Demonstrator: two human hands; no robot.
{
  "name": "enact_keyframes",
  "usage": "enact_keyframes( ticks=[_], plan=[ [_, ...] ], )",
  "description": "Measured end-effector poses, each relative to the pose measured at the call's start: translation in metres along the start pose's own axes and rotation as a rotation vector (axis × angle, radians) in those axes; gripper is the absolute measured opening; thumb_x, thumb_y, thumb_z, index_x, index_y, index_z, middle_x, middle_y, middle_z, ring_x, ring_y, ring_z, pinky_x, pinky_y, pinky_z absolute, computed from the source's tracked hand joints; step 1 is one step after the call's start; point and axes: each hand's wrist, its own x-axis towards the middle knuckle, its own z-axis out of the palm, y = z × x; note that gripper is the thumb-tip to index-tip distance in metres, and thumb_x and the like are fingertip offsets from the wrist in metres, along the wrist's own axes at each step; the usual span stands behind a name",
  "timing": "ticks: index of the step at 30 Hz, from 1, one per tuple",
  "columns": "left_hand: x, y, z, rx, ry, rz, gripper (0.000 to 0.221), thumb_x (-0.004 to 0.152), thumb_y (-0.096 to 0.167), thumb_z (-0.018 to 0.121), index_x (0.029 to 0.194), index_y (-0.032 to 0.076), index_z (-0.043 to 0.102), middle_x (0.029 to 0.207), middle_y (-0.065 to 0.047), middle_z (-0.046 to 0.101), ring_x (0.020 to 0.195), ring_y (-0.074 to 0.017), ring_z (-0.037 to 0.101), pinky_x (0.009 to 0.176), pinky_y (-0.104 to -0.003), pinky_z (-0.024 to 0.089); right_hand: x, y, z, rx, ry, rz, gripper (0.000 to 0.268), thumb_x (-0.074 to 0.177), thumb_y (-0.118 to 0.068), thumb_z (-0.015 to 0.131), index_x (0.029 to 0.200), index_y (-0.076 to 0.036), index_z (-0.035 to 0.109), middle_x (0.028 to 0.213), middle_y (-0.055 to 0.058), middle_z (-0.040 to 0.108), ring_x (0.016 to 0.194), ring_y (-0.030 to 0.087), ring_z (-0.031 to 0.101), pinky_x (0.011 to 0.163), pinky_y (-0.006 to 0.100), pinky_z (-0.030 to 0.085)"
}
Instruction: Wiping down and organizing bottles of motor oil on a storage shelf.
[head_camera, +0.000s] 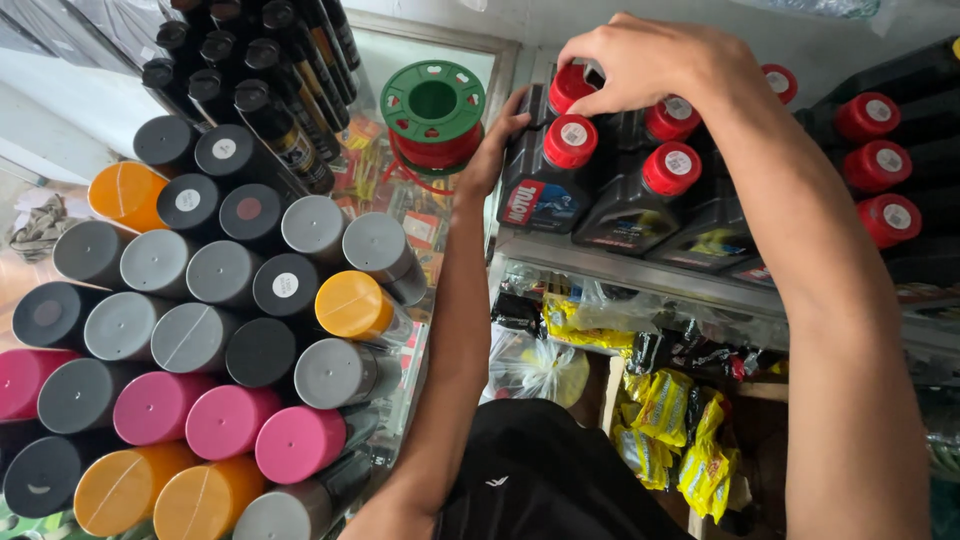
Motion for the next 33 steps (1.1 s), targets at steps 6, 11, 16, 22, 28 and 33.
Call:
enact_keyframes(
  ticks=[6,11,16,22,28,33],
  plan=[
    [0.001,-0.010,-0.005,-0.026,-0.053,0.062,0.070,0.097,0.033,0.054,0.157,0.004,0.032,0.161,-0.020,0.035,0.146,-0.0331,0.035,0.121,-0.041,0.025,0.007,0.017,0.012,0.063,0.027,-0.089,0.049,0.083,-0.024,0.080,0.129,-0.010,0.070,0.096,0.017,0.077,0.066,0.038,0.070,0.061,0.051,0.057],
    [-0.020,0.003,0.005,0.211,-0.099,0.217,0.078,0.099,0.046,0.051,0.161,0.007,0.024,0.167,-0.022,0.021,0.155,-0.0395,0.021,0.126,-0.051,0.017,0.009,0.032,0.026,0.105,0.031,-0.146,0.056,0.088,-0.028,0.075,0.140,-0.010,0.064,0.119,0.016,0.074,0.087,0.041,0.071,0.074,0.052,0.056],
    [-0.042,0.020,0.017,0.360,-0.196,0.312,0.137,0.062,0.035,0.098,0.164,0.019,0.007,0.170,-0.022,0.018,0.157,-0.0428,0.027,0.131,-0.057,0.026,-0.007,0.023,0.021,0.247,-0.119,-0.043,0.086,0.076,-0.022,0.063,0.159,-0.016,0.040,0.144,0.020,0.059,0.109,0.045,0.064,0.085,0.056,0.054],
    [-0.042,0.014,0.014,0.425,-0.150,0.340,0.125,0.067,0.028,0.091,0.165,0.024,0.013,0.169,-0.017,0.022,0.156,-0.0418,0.028,0.128,-0.062,0.028,-0.018,0.004,0.031,0.113,-0.096,-0.045,0.132,0.060,-0.060,0.087,0.165,-0.016,0.019,0.157,0.017,0.040,0.127,0.042,0.053,0.101,0.054,0.047],
    [-0.041,0.015,0.014,0.569,-0.107,0.307,0.126,0.063,0.037,0.084,0.165,0.025,0.012,0.162,-0.018,0.031,0.150,-0.0426,0.034,0.120,-0.062,0.031,-0.018,0.009,0.045,0.043,0.082,-0.110,0.124,0.059,-0.057,0.093,0.158,-0.009,0.036,0.142,0.024,0.056,0.112,0.044,0.063,0.090,0.054,0.054],
    [-0.043,0.019,0.020,0.542,-0.092,0.300,0.125,0.061,0.035,0.083,0.164,0.025,0.013,0.160,-0.018,0.032,0.148,-0.0414,0.035,0.120,-0.059,0.031,-0.020,0.008,0.044,0.088,0.065,-0.109,0.121,0.061,-0.054,0.092,0.158,-0.012,0.034,0.140,0.021,0.055,0.109,0.043,0.064,0.088,0.054,0.053]
  ],
)
